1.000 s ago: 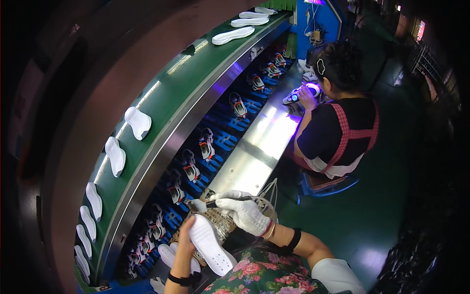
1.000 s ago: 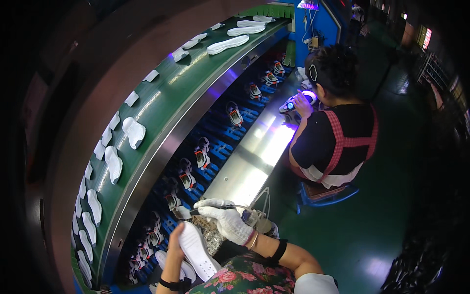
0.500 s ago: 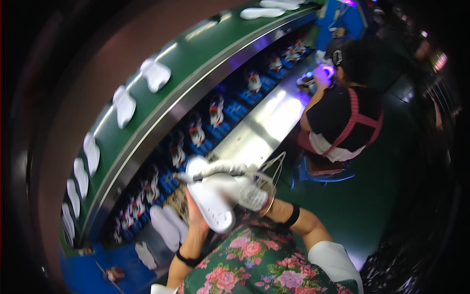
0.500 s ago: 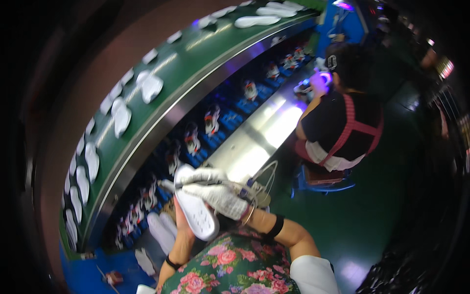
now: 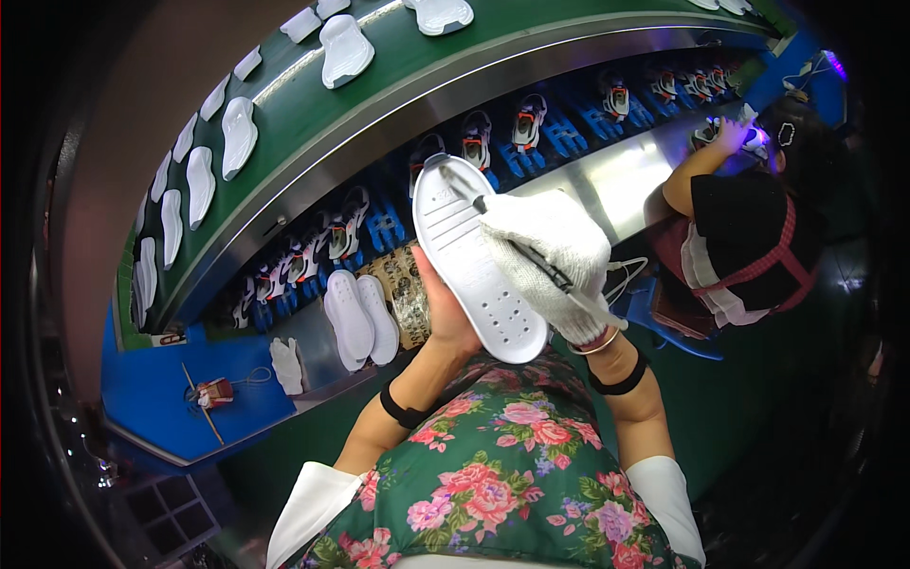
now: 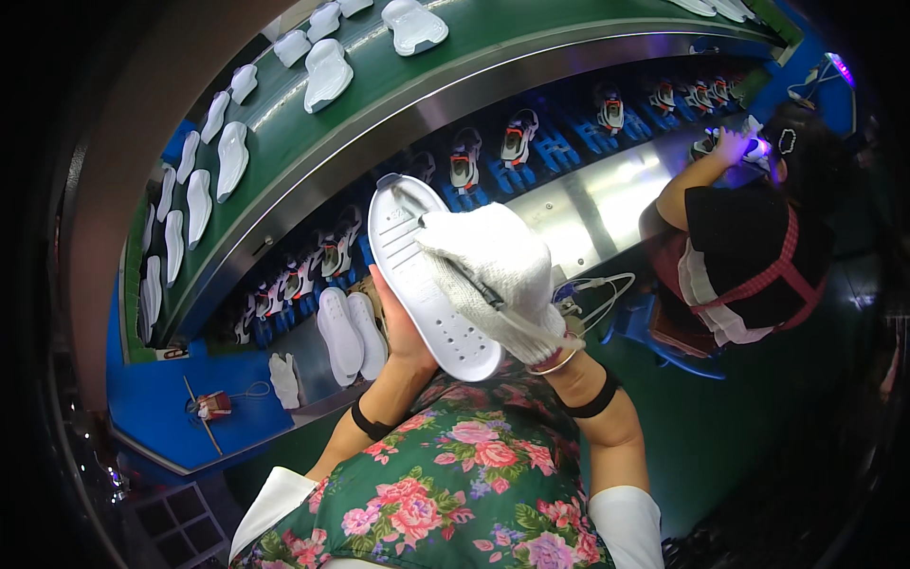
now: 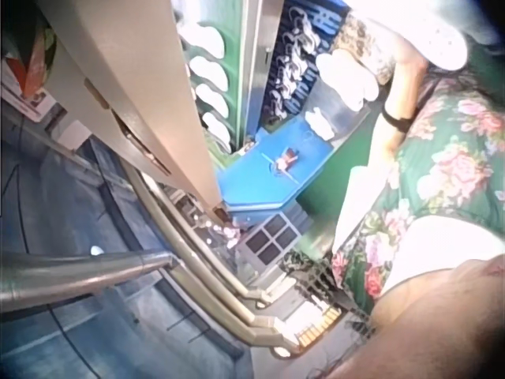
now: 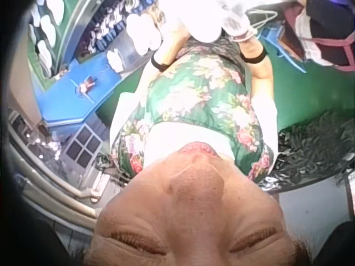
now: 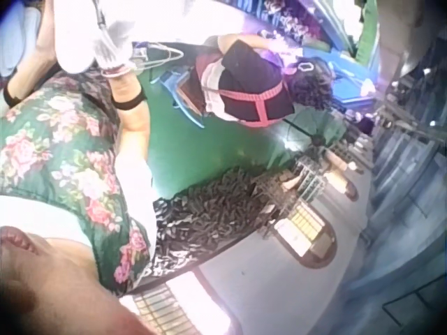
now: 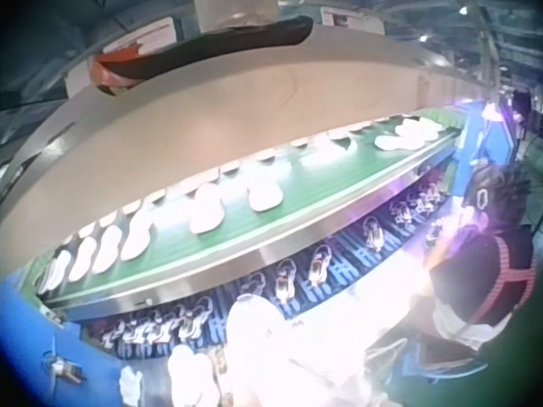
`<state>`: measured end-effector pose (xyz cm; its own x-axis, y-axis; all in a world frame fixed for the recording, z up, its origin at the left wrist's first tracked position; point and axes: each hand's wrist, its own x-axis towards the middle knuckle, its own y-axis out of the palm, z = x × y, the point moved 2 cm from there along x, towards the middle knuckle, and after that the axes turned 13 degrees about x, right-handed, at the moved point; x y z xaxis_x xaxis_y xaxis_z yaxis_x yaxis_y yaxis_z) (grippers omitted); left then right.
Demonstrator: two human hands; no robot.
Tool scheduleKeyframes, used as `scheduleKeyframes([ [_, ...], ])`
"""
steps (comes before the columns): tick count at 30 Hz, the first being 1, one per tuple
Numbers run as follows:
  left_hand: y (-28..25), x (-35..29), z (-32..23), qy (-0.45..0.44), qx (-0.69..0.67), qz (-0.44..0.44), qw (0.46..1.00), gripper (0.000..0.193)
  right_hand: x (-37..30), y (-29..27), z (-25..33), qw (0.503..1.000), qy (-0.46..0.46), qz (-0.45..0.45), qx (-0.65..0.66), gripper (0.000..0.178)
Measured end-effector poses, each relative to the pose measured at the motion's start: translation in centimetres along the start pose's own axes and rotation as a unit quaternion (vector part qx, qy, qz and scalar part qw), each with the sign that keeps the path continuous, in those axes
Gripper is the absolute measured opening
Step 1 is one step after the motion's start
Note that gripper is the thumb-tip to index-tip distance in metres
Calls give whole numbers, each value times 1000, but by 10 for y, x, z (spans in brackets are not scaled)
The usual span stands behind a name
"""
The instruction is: Applying glue or primer to the bottom of shoe soles using a brush at a manufacturing station.
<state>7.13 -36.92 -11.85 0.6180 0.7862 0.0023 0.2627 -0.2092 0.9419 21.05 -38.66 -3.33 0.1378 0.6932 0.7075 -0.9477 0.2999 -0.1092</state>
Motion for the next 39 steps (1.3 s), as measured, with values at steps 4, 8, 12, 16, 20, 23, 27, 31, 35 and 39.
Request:
scheduleKeyframes([
  [4,-2,0,4,15,266,-130,955,97,-19,7,5,988,-62,92,-110,39],
  [8,-18,-1,5,-63,256,-140,954,101,-24,15,12,979,-75,177,-67,36],
  [12,-20,6,2,-32,181,-80,980,96,-15,-1,-6,996,37,75,34,33],
  [16,-39,13,-3,-49,176,-27,983,95,-12,0,-2,989,-19,129,-67,30],
  [20,-31,19,-12,-8,315,-146,938,96,-6,2,-3,988,14,135,68,22],
  [23,-35,26,-13,-37,162,-29,986,99,-4,-7,-18,999,26,19,35,23],
  [27,-30,35,-14,-59,194,-156,967,98,-10,-4,-27,992,-53,114,3,28],
  [31,-50,35,-22,5,165,13,986,95,-13,1,-25,985,23,118,126,24],
  [35,-45,40,-18,-24,147,-255,956,99,-14,-4,-30,995,-3,86,54,27],
  [39,-49,43,-20,-91,70,-5,993,111,-31,6,-27,984,-27,162,75,28],
])
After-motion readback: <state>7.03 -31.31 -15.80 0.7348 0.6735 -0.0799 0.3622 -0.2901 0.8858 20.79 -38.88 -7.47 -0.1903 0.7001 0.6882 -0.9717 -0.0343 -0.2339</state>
